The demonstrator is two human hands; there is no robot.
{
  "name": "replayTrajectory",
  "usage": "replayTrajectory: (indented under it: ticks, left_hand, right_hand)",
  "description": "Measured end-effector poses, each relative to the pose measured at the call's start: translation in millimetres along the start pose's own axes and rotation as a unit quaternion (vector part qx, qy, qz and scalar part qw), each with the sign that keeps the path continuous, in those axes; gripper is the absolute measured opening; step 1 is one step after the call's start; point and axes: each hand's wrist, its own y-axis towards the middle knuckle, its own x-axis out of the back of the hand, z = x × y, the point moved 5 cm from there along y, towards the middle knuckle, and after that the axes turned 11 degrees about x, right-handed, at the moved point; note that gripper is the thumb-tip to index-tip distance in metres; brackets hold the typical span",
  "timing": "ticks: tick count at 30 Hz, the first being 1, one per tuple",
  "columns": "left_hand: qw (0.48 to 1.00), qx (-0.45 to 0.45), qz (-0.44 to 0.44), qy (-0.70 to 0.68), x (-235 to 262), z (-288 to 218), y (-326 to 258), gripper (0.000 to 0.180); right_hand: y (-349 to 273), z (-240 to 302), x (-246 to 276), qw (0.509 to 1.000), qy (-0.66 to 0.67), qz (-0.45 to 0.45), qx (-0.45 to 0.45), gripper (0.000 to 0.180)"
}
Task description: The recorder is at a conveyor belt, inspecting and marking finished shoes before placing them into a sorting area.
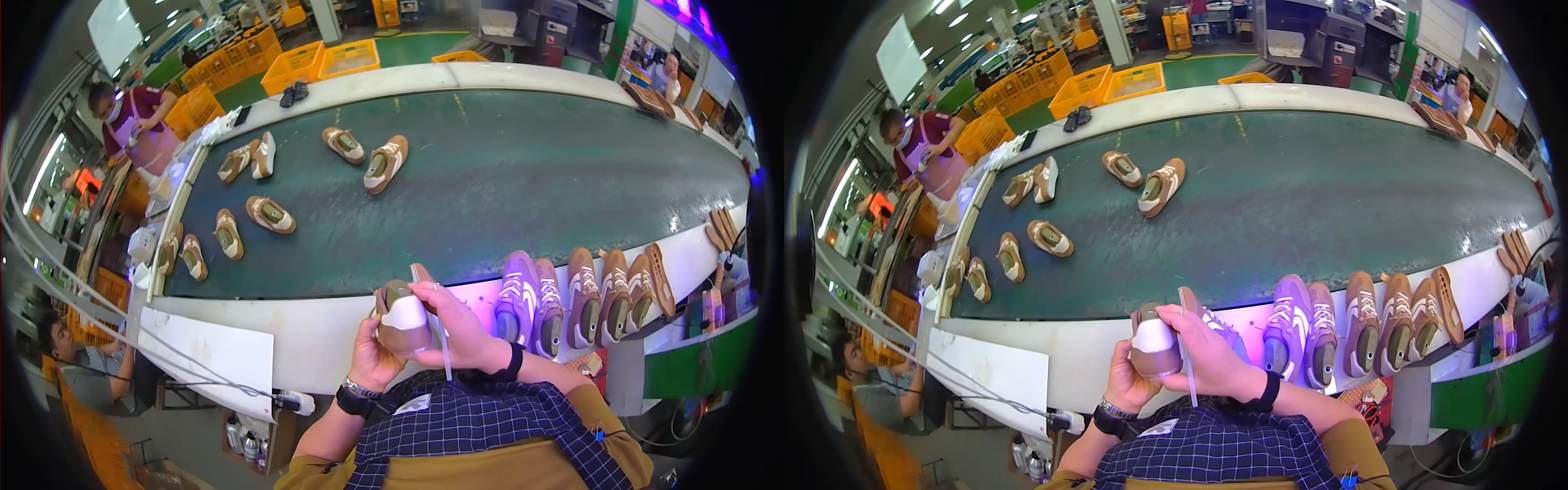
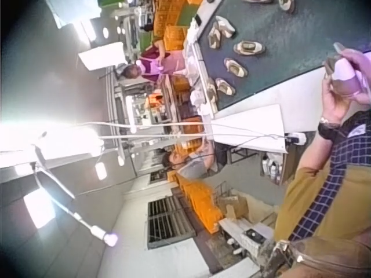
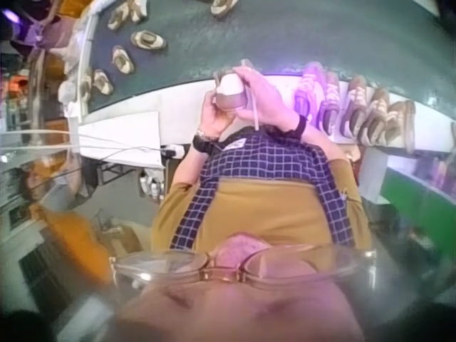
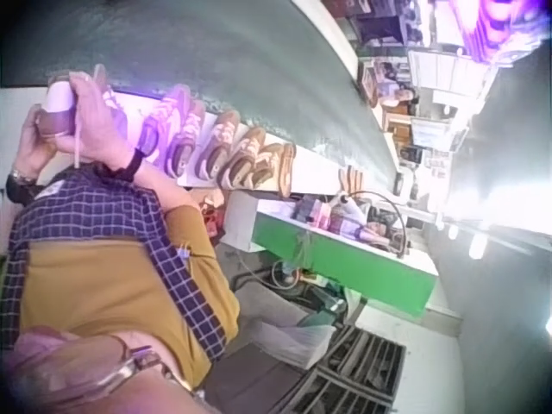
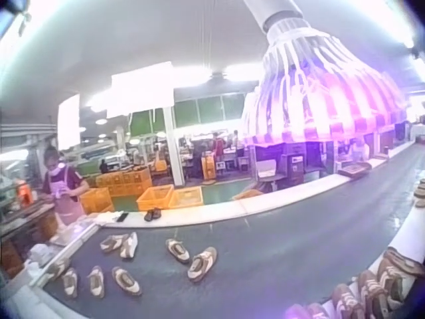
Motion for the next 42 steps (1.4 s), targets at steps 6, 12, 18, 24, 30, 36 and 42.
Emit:
replayTrajectory:
  ticks: [6, 12, 18, 24, 30, 36, 42]
  left_hand:
    - [0.932, 0.193, 0.015, 0.305, 28.6, -5.0, -45.9, 0.043]
    - [0.454, -0.451, -0.174, 0.748, -72.2, -24.7, -69.7, 0.07]
    - [0.422, -0.38, -0.094, 0.818, -73.8, -31.8, -37.7, 0.077]
    - [0.415, -0.405, -0.136, 0.803, -76.9, -32.6, -32.7, 0.076]
    - [0.423, -0.399, -0.118, 0.805, -75.8, -32.3, -22.1, 0.077]
    - [0.476, -0.385, -0.116, 0.782, -64.8, -24.7, -24.3, 0.076]
    - [0.8, -0.194, -0.178, 0.539, 39.4, -72.0, -39.0, 0.051]
  right_hand:
    - [-1.8, -28.2, -16.3, 0.995, 0.02, 0.093, -0.009, 0.071]
    - [2.3, -28.6, -21.6, 0.994, -0.022, 0.105, 0.01, 0.071]
    - [4.1, -34.8, -15.5, 0.992, -0.042, 0.112, 0.025, 0.07]
    - [5.3, -36.7, -24.0, 0.998, -0.003, 0.06, 0.023, 0.07]
    - [-2.9, -44.0, -21.8, 0.999, 0.004, 0.046, -0.018, 0.073]
    - [-7.7, -40.3, -23.9, 1.0, 0.001, 0.024, -0.007, 0.068]
    - [-11.1, -45.6, -12.9, 0.996, -0.002, -0.025, -0.083, 0.067]
